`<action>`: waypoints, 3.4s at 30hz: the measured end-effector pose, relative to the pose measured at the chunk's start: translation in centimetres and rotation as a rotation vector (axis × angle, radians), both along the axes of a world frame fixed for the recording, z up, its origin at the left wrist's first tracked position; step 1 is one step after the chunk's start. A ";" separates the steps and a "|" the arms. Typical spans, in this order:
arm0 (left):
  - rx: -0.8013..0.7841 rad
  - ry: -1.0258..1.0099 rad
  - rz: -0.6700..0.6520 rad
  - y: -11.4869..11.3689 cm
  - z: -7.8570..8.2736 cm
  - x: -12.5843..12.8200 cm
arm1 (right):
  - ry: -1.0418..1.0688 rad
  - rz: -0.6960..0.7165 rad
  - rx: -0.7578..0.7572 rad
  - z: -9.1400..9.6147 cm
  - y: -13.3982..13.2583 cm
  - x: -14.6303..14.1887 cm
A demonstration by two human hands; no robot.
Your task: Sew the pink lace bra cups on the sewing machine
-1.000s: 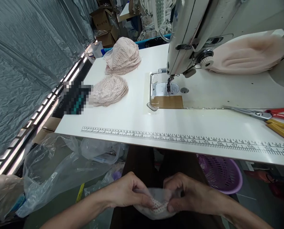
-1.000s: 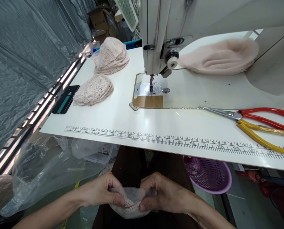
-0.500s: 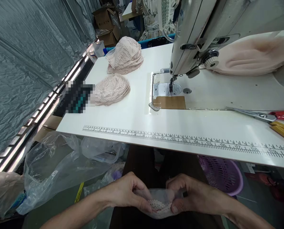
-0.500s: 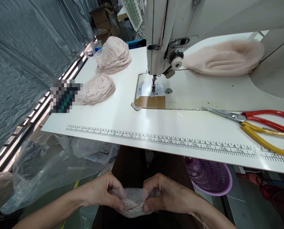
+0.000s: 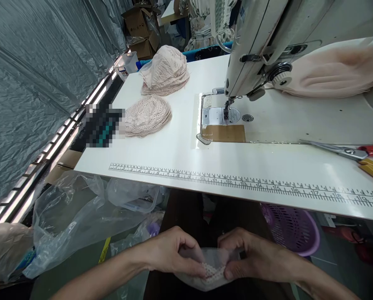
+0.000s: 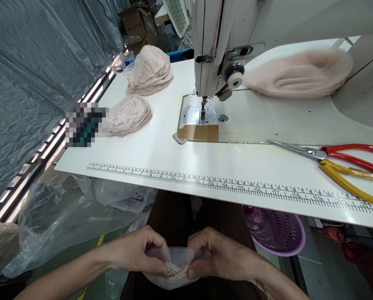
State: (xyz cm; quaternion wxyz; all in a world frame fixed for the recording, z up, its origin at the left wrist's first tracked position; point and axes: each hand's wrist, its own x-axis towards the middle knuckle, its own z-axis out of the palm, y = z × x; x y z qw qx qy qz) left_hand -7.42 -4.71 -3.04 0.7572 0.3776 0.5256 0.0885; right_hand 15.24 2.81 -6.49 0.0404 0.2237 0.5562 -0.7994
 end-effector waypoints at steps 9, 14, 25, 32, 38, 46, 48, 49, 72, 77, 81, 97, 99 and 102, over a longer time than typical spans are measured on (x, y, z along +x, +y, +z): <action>0.081 0.062 -0.151 0.0 -0.2 -0.3 | -0.018 0.010 0.047 -0.3 -0.2 0.2; 0.074 0.082 -0.189 0.1 -0.2 -0.3 | -0.009 0.023 0.048 -0.1 -0.3 0.0; 0.103 0.085 -0.208 -0.2 -0.4 -0.2 | 0.020 0.048 0.111 0.0 -0.3 0.0; 0.124 0.114 -0.223 -0.2 -0.4 -0.4 | 0.000 0.049 0.130 -0.3 -0.4 0.1; 0.172 0.145 -0.253 -0.5 -0.7 -0.4 | -0.007 0.050 0.157 -0.3 -0.4 0.2; 0.175 0.121 -0.220 0.1 0.3 -0.6 | -0.014 0.061 0.201 -0.1 -0.2 0.3; 0.187 0.127 -0.218 0.2 0.4 -0.6 | -0.021 0.066 0.204 0.0 -0.2 0.3; 0.190 0.125 -0.217 0.2 0.4 -0.6 | -0.023 0.066 0.205 0.0 -0.2 0.3; 0.325 0.169 -0.247 -0.3 0.2 -0.3 | -0.065 0.062 0.329 0.3 -0.3 1.0; 0.313 0.191 -0.244 -0.3 0.6 -0.1 | -0.054 0.076 0.368 0.9 -0.5 0.8; 0.317 0.190 -0.209 -0.2 0.6 0.0 | -0.053 0.085 0.383 0.8 -0.7 0.7; 0.228 0.140 -0.115 -0.3 0.7 0.3 | -0.074 0.010 0.261 1.3 -0.8 -0.3; 0.237 0.137 -0.114 -0.3 0.7 0.4 | -0.037 0.006 0.252 1.4 -0.9 -0.7; 0.232 0.171 -0.124 -0.3 0.8 0.3 | 0.026 0.002 0.221 1.3 -1.1 -1.0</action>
